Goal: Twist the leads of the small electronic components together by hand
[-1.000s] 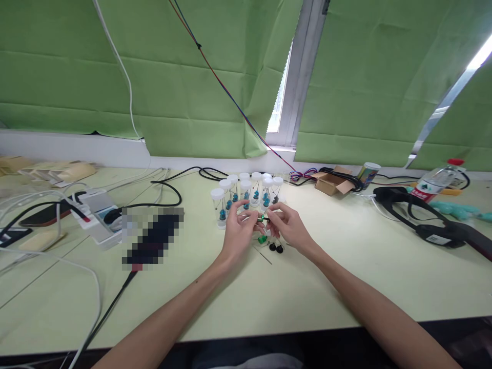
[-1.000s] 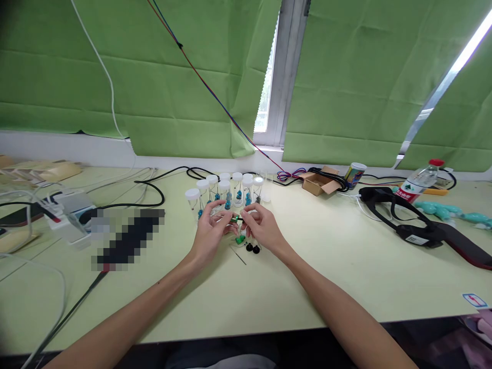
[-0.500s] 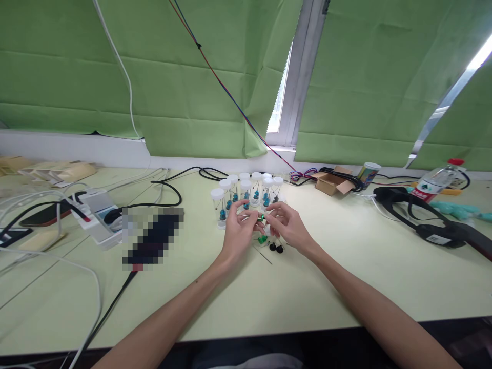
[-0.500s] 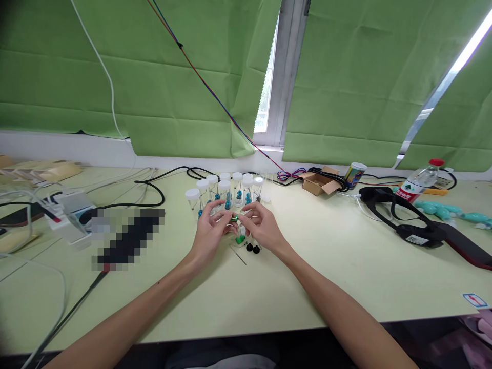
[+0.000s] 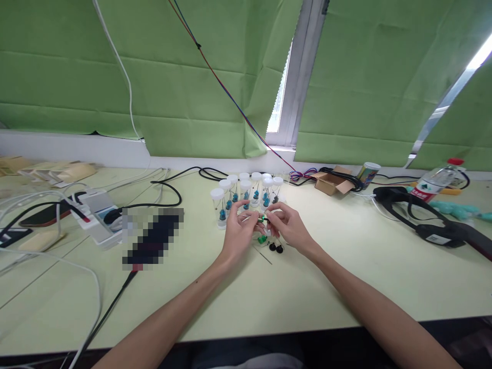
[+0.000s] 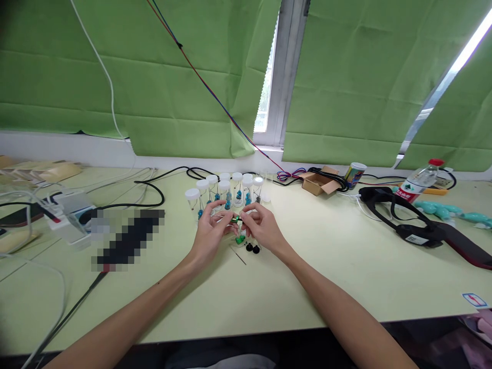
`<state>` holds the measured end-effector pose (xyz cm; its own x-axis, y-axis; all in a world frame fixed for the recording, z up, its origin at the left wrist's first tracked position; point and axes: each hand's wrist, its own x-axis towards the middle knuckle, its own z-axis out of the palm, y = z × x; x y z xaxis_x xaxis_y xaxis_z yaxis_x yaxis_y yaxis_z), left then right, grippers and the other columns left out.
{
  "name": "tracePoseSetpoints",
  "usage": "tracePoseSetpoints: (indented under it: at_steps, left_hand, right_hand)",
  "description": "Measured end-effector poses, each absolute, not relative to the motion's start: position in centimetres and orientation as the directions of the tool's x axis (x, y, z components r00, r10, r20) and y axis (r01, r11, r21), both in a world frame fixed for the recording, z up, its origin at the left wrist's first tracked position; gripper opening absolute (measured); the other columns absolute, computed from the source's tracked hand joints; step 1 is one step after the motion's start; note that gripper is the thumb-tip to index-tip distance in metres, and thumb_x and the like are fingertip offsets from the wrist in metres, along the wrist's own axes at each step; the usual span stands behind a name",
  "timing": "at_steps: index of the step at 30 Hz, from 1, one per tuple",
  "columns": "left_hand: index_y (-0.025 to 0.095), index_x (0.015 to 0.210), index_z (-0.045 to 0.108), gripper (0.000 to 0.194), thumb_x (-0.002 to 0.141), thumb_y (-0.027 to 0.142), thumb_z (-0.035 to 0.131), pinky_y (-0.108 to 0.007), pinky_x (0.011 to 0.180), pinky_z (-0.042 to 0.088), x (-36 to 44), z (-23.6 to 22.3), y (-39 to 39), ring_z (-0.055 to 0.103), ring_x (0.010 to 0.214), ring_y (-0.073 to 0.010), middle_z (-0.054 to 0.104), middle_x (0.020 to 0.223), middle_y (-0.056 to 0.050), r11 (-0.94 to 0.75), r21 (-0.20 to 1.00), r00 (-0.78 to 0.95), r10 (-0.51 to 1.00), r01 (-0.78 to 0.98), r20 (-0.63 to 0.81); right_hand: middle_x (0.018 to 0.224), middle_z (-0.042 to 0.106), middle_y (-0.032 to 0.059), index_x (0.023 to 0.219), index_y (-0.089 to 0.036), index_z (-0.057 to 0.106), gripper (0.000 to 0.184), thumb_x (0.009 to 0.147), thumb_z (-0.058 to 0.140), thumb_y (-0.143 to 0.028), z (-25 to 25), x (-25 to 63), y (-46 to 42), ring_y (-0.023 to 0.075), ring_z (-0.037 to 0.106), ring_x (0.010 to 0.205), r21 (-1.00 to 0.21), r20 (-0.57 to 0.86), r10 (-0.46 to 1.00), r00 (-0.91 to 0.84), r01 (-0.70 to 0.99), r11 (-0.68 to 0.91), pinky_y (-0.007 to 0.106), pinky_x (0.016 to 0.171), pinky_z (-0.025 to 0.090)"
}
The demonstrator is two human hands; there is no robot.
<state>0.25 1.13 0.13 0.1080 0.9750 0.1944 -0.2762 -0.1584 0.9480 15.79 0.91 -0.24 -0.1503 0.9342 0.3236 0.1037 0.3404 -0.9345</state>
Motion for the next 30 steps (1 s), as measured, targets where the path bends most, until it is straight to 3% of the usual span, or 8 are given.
tracePoseSetpoints:
  at_steps: [13, 23, 30]
  left_hand:
    - [0.024, 0.115, 0.044, 0.042, 0.08, 0.034, 0.066, -0.034, 0.062, 0.056, 0.39, 0.05, 1.11, 0.063, 0.056, -0.0119, 0.063, 0.081, 0.002, -0.15, 0.945, 0.132, 0.972, -0.291, 0.194]
    - [0.024, 0.114, 0.043, 0.042, 0.081, 0.034, 0.066, -0.034, 0.06, 0.056, 0.3, 0.03, 1.16, 0.064, 0.056, -0.0128, 0.063, 0.083, 0.002, -0.156, 0.948, 0.104, 0.976, -0.276, 0.191]
    - [0.024, 0.115, 0.042, 0.041, 0.082, 0.033, 0.065, -0.034, 0.06, 0.056, 0.43, -0.11, 1.22, 0.063, 0.056, -0.0126, 0.063, 0.082, 0.002, -0.159, 0.945, 0.112, 0.974, -0.285, 0.198]
  right_hand:
    - [0.055, 0.061, -0.002, 0.088, -0.02, 0.056, 0.037, 0.088, 0.052, -0.057, -0.58, 15.82, 1.22, 0.0111, 0.053, 0.044, -0.943, 0.293, 0.944, -0.15, 0.119, 0.312, 0.023, 0.044, 0.044]
    - [0.078, 0.059, -0.0003, 0.097, -0.019, 0.056, 0.034, 0.082, 0.064, -0.049, -0.23, 15.85, 0.96, 0.0107, 0.059, 0.052, -0.935, 0.311, 0.94, -0.138, 0.132, 0.329, 0.023, 0.045, 0.046]
    - [0.07, 0.058, -0.0015, 0.096, -0.019, 0.055, 0.034, 0.083, 0.062, -0.05, -0.24, 15.84, 0.92, 0.0114, 0.057, 0.051, -0.932, 0.324, 0.935, -0.147, 0.12, 0.342, 0.022, 0.044, 0.044]
